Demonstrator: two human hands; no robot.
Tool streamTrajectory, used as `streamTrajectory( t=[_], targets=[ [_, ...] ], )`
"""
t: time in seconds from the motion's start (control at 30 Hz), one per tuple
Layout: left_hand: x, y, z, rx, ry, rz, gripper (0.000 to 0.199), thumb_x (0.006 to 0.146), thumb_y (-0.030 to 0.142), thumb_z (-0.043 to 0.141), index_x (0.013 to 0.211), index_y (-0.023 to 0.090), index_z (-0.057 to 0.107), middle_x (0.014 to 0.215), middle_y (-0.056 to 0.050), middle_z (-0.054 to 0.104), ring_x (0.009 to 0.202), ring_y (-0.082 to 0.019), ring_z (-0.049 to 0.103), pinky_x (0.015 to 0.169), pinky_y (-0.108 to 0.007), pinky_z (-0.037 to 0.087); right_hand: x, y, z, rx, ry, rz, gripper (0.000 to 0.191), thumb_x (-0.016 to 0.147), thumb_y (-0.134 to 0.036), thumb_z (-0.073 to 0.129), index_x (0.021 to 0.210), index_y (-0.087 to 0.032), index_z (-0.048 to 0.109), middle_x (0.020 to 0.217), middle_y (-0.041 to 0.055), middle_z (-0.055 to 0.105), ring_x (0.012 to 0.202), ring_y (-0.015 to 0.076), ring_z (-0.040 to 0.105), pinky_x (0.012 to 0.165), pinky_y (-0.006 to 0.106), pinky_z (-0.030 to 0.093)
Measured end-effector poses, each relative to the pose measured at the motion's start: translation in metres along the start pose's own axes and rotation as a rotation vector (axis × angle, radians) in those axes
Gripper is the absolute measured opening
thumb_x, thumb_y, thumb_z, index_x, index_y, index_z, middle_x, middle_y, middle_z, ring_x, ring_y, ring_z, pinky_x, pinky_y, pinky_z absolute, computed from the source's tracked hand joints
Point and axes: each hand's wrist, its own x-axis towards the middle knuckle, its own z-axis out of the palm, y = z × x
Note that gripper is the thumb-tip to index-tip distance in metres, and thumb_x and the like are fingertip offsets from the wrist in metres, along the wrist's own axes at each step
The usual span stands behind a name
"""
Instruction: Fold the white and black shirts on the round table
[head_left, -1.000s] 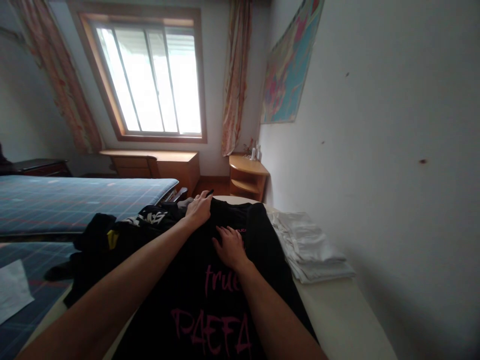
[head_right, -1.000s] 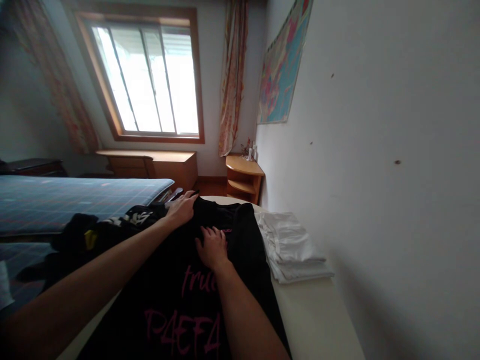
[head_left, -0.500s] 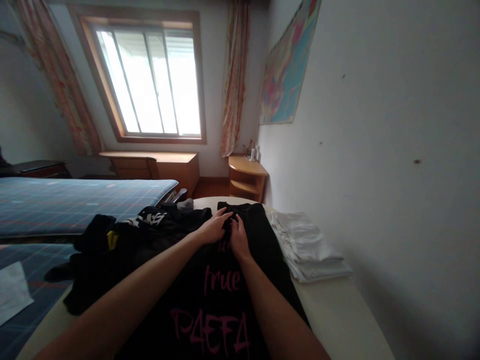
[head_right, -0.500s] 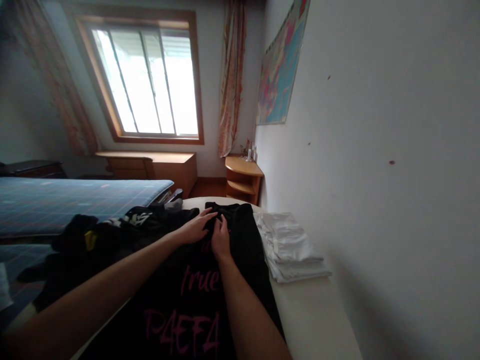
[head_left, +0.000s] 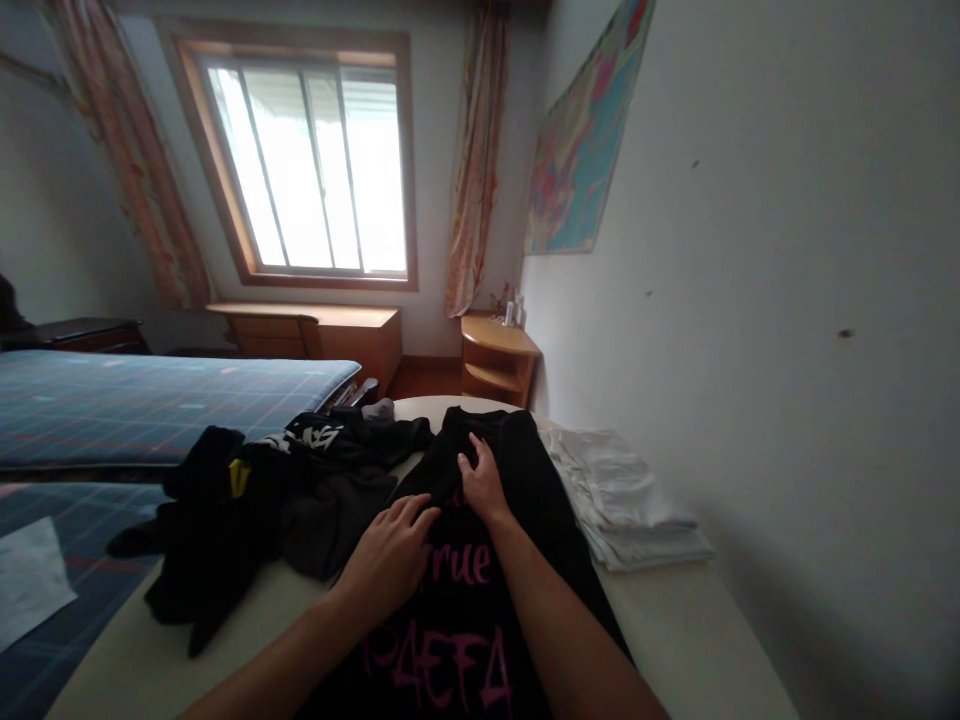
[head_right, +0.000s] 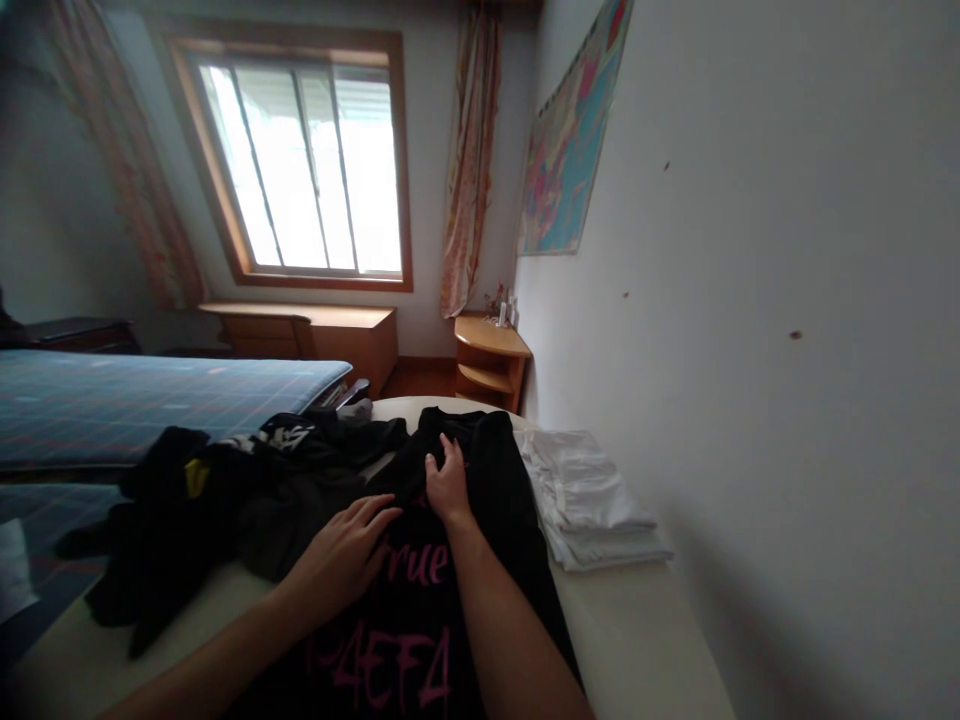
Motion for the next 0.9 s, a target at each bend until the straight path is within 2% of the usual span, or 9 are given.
streamTrajectory(
  t=[0.13,0.27,0.47,0.6,0.7,0.8,0.9],
  targets=[
    [-0.011,-0.012,0.007,0.005,0.090,0.022,0.049,0.088,0.004,0.045,0.132,0.022,0.057,0.135,-0.007,0.061,0.123,-0.022,0.056,0.103,-0.039,0.047,-0.002,0.001,0.001,-0.103,0.017,-0.010,0.062,0.085,-0.029,0.057,0.142,-0.007,0.049,0.157,0.0202,0.034,0.148,0.0271,0.029,0.122,0.040,0.023],
    [-0.011,-0.015,0.008,0.004,0.091,-0.003,0.049,0.088,0.001,0.045,0.131,0.021,0.058,0.129,-0.007,0.064,0.117,-0.022,0.059,0.098,-0.037,0.049,0.000,-0.004,0.004,-0.296,0.007,0.003,0.065,0.084,-0.027,0.056,0.145,-0.007,0.044,0.155,0.0210,0.036,0.147,0.0258,0.032,0.120,0.039,0.027],
    [-0.009,-0.011,0.003,-0.016,0.041,-0.006,0.040,0.091,0.004,0.048,0.124,0.020,0.063,0.127,-0.006,0.065,0.118,-0.023,0.058,0.098,-0.038,0.048,0.034,-0.023,0.004,-0.482,0.016,0.073,0.070,0.082,-0.030,0.062,0.145,-0.007,0.043,0.150,0.0224,0.043,0.142,0.0307,0.038,0.115,0.042,0.033],
    [-0.010,-0.014,0.006,-0.027,0.041,-0.007,0.037,0.090,0.003,0.049,0.118,0.021,0.066,0.127,-0.005,0.066,0.117,-0.023,0.058,0.098,-0.040,0.048,0.062,-0.033,0.004,-0.552,-0.021,0.106,0.057,0.080,-0.045,0.068,0.129,-0.015,0.062,0.126,0.0184,0.065,0.129,0.0374,0.050,0.106,0.050,0.040],
    [-0.010,-0.016,0.008,-0.048,0.050,-0.006,0.036,0.089,0.002,0.050,0.115,0.021,0.067,0.126,-0.005,0.066,0.117,-0.023,0.058,0.098,-0.039,0.047,0.077,-0.035,0.010,-0.576,-0.054,0.127,0.049,0.076,-0.049,0.072,0.114,-0.017,0.070,0.114,0.0176,0.070,0.124,0.0392,0.054,0.104,0.052,0.039],
    [-0.010,-0.017,0.008,-0.069,0.053,-0.012,0.035,0.089,0.002,0.051,0.114,0.021,0.067,0.126,-0.004,0.066,0.117,-0.023,0.057,0.099,-0.039,0.047,0.092,-0.035,0.019,-0.555,-0.054,0.160,0.039,0.083,-0.044,0.066,0.110,-0.016,0.071,0.112,0.0172,0.071,0.118,0.0365,0.059,0.103,0.051,0.041],
    [-0.010,-0.016,0.008,-0.074,0.049,-0.020,0.035,0.089,0.003,0.051,0.114,0.022,0.067,0.128,-0.004,0.065,0.118,-0.024,0.057,0.100,-0.040,0.048,0.108,-0.034,0.025,-0.486,-0.039,0.170,0.035,0.093,-0.037,0.051,0.116,-0.015,0.066,0.117,0.0160,0.070,0.115,0.0286,0.063,0.100,0.040,0.045]
  ],
)
